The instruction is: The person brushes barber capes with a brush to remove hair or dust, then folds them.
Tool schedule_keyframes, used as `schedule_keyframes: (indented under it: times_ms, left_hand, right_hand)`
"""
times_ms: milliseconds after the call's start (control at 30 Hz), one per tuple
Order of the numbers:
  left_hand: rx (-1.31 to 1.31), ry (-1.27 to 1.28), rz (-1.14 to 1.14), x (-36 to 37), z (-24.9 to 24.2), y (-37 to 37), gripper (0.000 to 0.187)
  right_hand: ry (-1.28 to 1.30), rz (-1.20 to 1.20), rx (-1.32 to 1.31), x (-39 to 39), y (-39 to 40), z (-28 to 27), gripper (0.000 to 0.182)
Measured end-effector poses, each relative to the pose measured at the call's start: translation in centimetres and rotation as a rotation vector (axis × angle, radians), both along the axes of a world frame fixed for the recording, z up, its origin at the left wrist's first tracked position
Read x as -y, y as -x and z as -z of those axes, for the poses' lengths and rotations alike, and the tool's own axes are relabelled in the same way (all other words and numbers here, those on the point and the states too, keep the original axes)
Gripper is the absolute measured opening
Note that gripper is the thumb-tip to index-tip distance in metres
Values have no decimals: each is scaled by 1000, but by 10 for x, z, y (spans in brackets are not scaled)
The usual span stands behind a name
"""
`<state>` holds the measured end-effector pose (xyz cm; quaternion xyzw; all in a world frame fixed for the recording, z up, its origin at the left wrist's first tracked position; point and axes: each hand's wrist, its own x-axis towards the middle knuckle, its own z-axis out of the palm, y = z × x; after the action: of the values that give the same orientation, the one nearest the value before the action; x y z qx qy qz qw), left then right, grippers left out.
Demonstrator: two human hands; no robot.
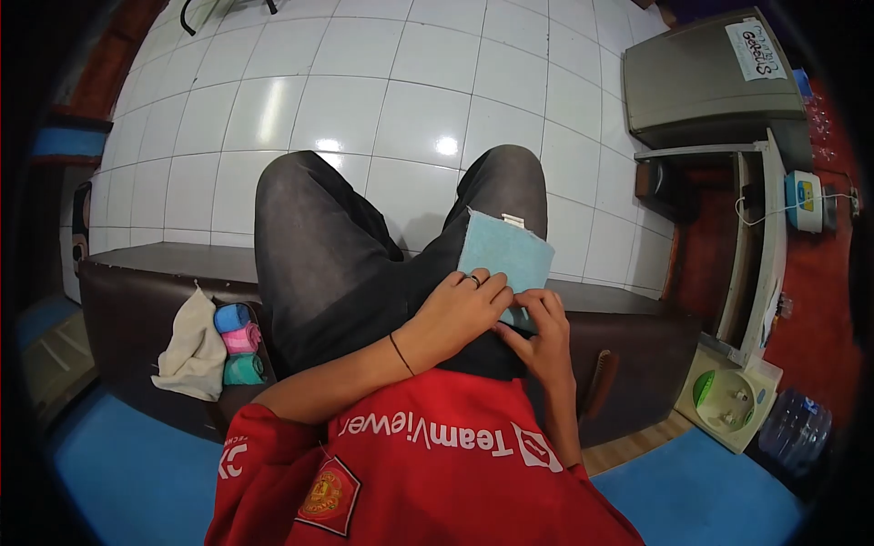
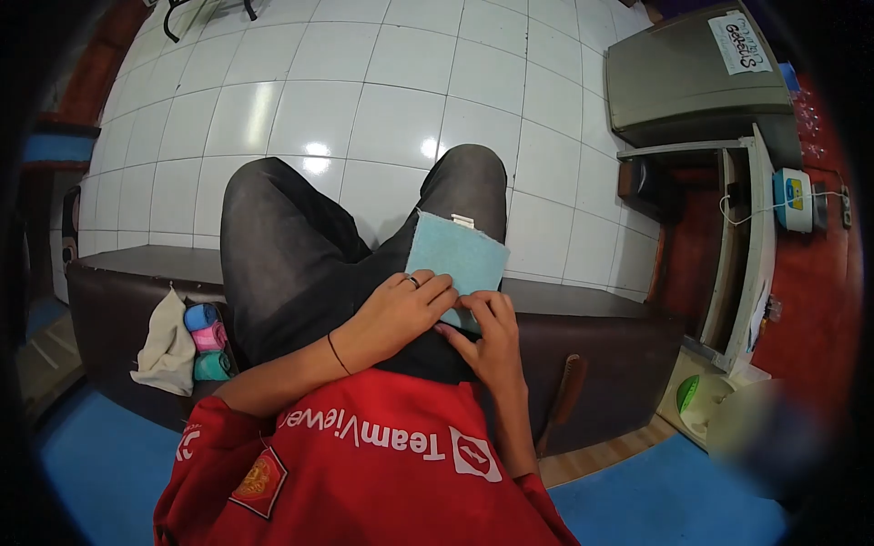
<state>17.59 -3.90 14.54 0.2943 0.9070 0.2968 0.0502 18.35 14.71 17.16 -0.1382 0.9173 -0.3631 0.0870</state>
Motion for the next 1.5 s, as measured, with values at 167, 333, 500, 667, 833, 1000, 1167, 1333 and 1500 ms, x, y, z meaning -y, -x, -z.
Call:
schedule_keyframes:
  times_ms: [167,333,500,667,833,1000,1167,1333,1500]
  left_hand:
    - [-130,-2,6,3,9,-3,28]
    - [-143,-119,39,20,15,-2,28]
    - [37,-322,-12,30,21,2,22]
    - [287,-586,-190,35,24,11,22]
    - [396,-618,-241,38,28,10,21]
    - [568,-627,-324,35,25,12,18]
    - [344,-522,-363,29,30,4,23]
    - [4,-373,-131,27,20,5,28]
    - [-130,-247,42,12,15,-4,36]
  right_hand:
    - [-33,-14,-93,2,-1,4,31]
    - [-45,-54,-111,-13,-4,8,28]
    - [-10,2,29,-25,4,1,20]
    - [-56,75,76,-39,8,7,12]
    - [13,201,188,-42,9,14,18]
    - [68,273,292,-44,8,24,20]
    - [38,336,274,-38,9,23,16]
    - [-1,281,-59,-25,5,16,13]
    - [-35,103,-174,-21,1,17,12]
